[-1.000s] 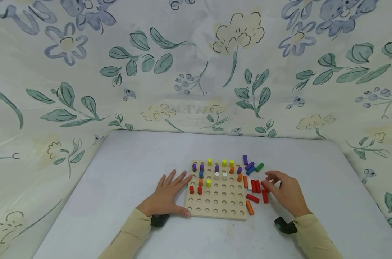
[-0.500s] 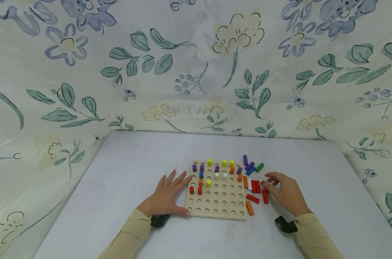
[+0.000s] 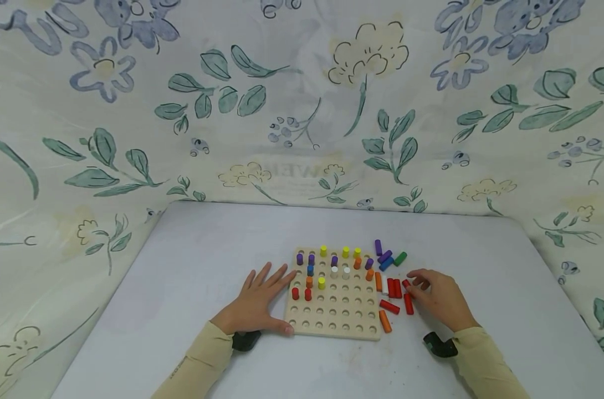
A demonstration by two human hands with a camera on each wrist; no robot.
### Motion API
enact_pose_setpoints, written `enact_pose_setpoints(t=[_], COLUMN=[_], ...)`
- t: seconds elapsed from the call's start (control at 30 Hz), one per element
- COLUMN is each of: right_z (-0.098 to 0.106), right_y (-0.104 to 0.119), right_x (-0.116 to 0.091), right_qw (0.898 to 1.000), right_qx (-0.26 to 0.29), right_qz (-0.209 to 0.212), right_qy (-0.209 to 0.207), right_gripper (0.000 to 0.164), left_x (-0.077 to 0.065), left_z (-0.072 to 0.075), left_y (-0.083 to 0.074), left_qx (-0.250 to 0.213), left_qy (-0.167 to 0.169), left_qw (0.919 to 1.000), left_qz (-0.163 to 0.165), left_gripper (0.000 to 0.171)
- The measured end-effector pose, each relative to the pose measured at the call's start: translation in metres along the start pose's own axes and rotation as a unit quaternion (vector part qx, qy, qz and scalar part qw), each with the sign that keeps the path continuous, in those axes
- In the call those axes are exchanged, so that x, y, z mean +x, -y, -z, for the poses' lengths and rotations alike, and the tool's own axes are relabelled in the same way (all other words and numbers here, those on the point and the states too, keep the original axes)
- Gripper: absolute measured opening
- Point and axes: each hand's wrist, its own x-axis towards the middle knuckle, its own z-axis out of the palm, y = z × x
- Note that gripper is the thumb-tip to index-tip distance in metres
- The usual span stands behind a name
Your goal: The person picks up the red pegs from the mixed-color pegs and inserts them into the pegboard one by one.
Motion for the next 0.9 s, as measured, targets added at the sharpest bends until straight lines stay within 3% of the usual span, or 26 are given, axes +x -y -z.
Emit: enact_pose_setpoints(t=[0.53,0.9], right_z=[-0.0005,-0.0008], right_y=[0.0018,0.0035], right_x=[0.0034,0.0052], right_qw=[0.999,0.999], right_qx=[-0.023,-0.026], right_qz=[-0.005,-0.017], right_qy=[0.028,0.030], right_gripper=[0.031,0.031], left_x=[-0.0002,0.0016], left_z=[0.0053,0.0084], left_y=[0.0008,-0.0006], left_qx=[0.001,-0.008], left_qy=[0.000,0.009], left_qw=[0.9999,0.9999], left_qz=[-0.010,0.001], left_gripper=[0.117,0.118])
